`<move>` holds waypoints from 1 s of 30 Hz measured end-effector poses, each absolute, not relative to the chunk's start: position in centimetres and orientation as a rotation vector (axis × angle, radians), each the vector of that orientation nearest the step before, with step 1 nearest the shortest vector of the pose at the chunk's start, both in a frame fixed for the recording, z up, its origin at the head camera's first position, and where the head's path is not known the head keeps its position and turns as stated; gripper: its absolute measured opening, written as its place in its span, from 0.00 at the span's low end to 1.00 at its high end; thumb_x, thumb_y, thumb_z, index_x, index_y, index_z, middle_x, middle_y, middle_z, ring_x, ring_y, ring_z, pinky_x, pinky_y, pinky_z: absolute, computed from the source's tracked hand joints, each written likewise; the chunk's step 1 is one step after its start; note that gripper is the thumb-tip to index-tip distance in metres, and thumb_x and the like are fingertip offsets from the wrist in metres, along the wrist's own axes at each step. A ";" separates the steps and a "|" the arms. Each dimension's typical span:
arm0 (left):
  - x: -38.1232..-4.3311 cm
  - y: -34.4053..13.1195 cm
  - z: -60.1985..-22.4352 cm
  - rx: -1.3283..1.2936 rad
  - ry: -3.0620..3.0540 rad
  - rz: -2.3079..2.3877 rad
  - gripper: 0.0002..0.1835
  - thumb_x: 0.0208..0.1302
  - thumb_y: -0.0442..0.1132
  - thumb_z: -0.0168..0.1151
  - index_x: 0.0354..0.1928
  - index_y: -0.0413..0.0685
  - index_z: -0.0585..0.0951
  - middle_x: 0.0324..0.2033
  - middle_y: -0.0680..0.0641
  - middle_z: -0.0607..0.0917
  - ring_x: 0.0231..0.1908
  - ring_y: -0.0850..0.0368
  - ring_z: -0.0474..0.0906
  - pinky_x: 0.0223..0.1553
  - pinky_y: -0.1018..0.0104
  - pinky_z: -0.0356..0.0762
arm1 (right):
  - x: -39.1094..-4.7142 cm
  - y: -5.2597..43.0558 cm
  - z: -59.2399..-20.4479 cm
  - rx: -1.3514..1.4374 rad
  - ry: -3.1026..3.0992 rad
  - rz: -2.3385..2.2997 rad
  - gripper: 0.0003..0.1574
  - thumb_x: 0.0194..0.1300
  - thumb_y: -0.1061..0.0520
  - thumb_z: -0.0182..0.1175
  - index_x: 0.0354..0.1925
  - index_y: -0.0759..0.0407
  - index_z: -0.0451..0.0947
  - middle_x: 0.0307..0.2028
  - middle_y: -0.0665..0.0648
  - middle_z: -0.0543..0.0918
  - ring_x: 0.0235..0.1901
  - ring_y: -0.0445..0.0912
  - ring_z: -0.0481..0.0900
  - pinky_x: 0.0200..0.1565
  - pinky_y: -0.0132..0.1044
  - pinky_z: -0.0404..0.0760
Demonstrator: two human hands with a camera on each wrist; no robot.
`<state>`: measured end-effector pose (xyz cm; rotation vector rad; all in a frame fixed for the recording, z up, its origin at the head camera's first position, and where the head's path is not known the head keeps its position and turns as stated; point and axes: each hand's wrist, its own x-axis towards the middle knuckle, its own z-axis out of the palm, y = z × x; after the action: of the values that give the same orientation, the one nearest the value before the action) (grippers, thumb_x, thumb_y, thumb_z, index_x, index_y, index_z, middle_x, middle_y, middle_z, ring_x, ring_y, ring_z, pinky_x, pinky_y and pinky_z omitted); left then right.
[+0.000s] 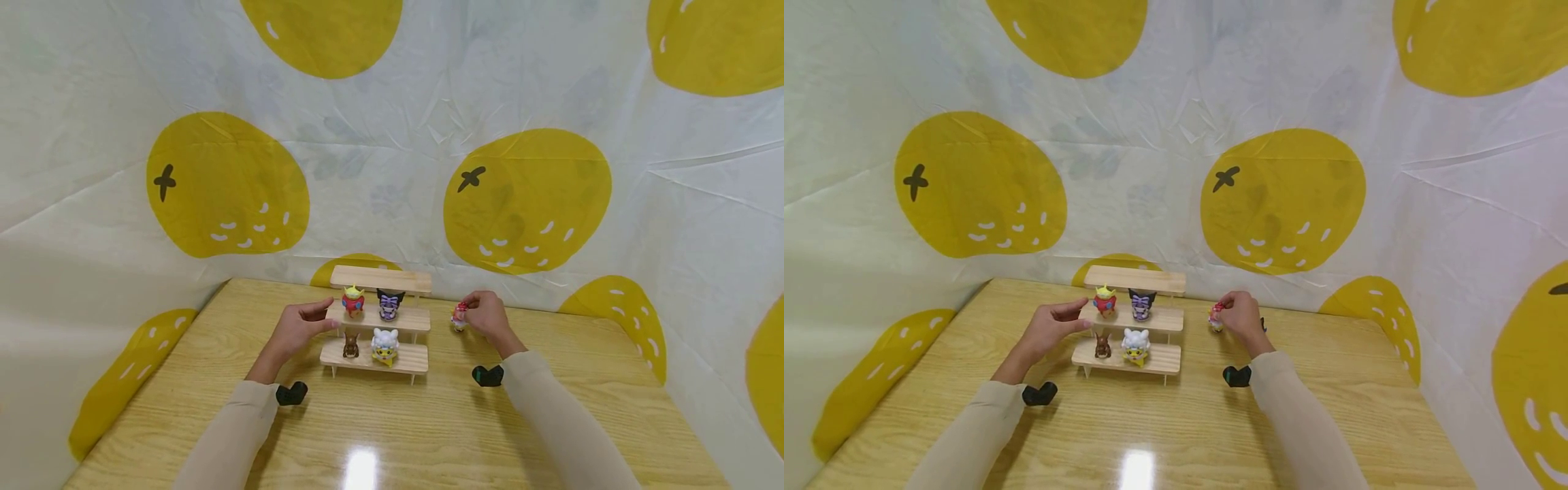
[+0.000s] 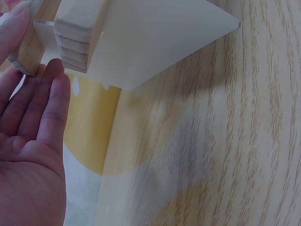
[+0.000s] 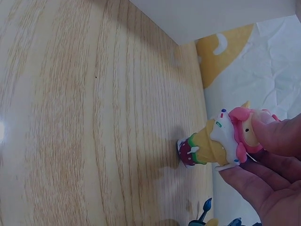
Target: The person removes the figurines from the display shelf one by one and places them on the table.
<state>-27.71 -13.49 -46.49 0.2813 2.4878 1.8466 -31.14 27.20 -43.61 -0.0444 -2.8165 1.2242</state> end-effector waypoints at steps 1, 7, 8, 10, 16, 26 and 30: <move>-27.7 -13.5 -46.4 0.280 2.486 1.848 0.34 0.65 0.46 0.75 0.72 0.50 0.77 0.72 0.45 0.77 0.70 0.43 0.76 0.66 0.53 0.80 | -31.1 27.2 -43.5 -0.042 -2.812 1.224 0.13 0.60 0.68 0.66 0.44 0.71 0.85 0.41 0.67 0.86 0.39 0.53 0.79 0.34 0.30 0.77; -27.8 -13.5 -46.4 0.280 2.485 1.851 0.34 0.65 0.47 0.76 0.72 0.51 0.77 0.72 0.45 0.76 0.70 0.43 0.75 0.66 0.53 0.80 | -31.0 27.0 -43.2 -0.062 -2.825 1.245 0.12 0.61 0.67 0.67 0.45 0.70 0.85 0.42 0.67 0.86 0.39 0.53 0.78 0.37 0.32 0.79; -27.8 -13.5 -46.4 0.277 2.489 1.849 0.34 0.64 0.47 0.76 0.72 0.51 0.77 0.72 0.45 0.76 0.70 0.43 0.75 0.66 0.53 0.80 | -31.0 27.1 -43.3 -0.059 -2.831 1.253 0.13 0.62 0.67 0.67 0.46 0.71 0.85 0.44 0.67 0.86 0.40 0.53 0.79 0.38 0.33 0.79; -27.9 -13.6 -46.4 0.273 2.496 1.846 0.34 0.64 0.47 0.76 0.71 0.51 0.78 0.72 0.44 0.76 0.70 0.43 0.76 0.65 0.53 0.80 | -31.0 27.1 -43.4 -0.058 -2.837 1.262 0.13 0.62 0.67 0.67 0.46 0.70 0.84 0.44 0.67 0.86 0.40 0.53 0.79 0.40 0.35 0.80; -28.0 -13.6 -46.7 0.266 2.504 1.844 0.35 0.64 0.47 0.76 0.72 0.49 0.77 0.72 0.44 0.77 0.70 0.44 0.76 0.65 0.56 0.80 | -31.0 27.2 -43.7 -0.048 -2.826 1.270 0.13 0.61 0.67 0.68 0.45 0.69 0.84 0.43 0.66 0.86 0.41 0.53 0.78 0.42 0.38 0.80; -27.8 -13.5 -46.7 0.263 2.495 1.845 0.36 0.63 0.48 0.76 0.72 0.49 0.77 0.72 0.44 0.76 0.70 0.43 0.75 0.66 0.53 0.80 | -30.6 27.4 -43.5 -0.003 -2.825 1.293 0.15 0.64 0.66 0.67 0.49 0.71 0.83 0.47 0.67 0.87 0.40 0.52 0.82 0.38 0.32 0.82; -27.8 -13.5 -46.6 0.245 2.488 1.849 0.36 0.62 0.48 0.77 0.72 0.50 0.77 0.71 0.45 0.77 0.70 0.44 0.76 0.66 0.51 0.79 | -30.5 27.5 -43.6 0.000 -2.831 1.303 0.15 0.64 0.66 0.67 0.50 0.70 0.83 0.47 0.67 0.87 0.41 0.52 0.82 0.38 0.30 0.82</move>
<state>-27.80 -13.45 -46.65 0.2449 2.4882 1.8486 -30.52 27.48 -43.58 -0.0001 -2.8314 1.3034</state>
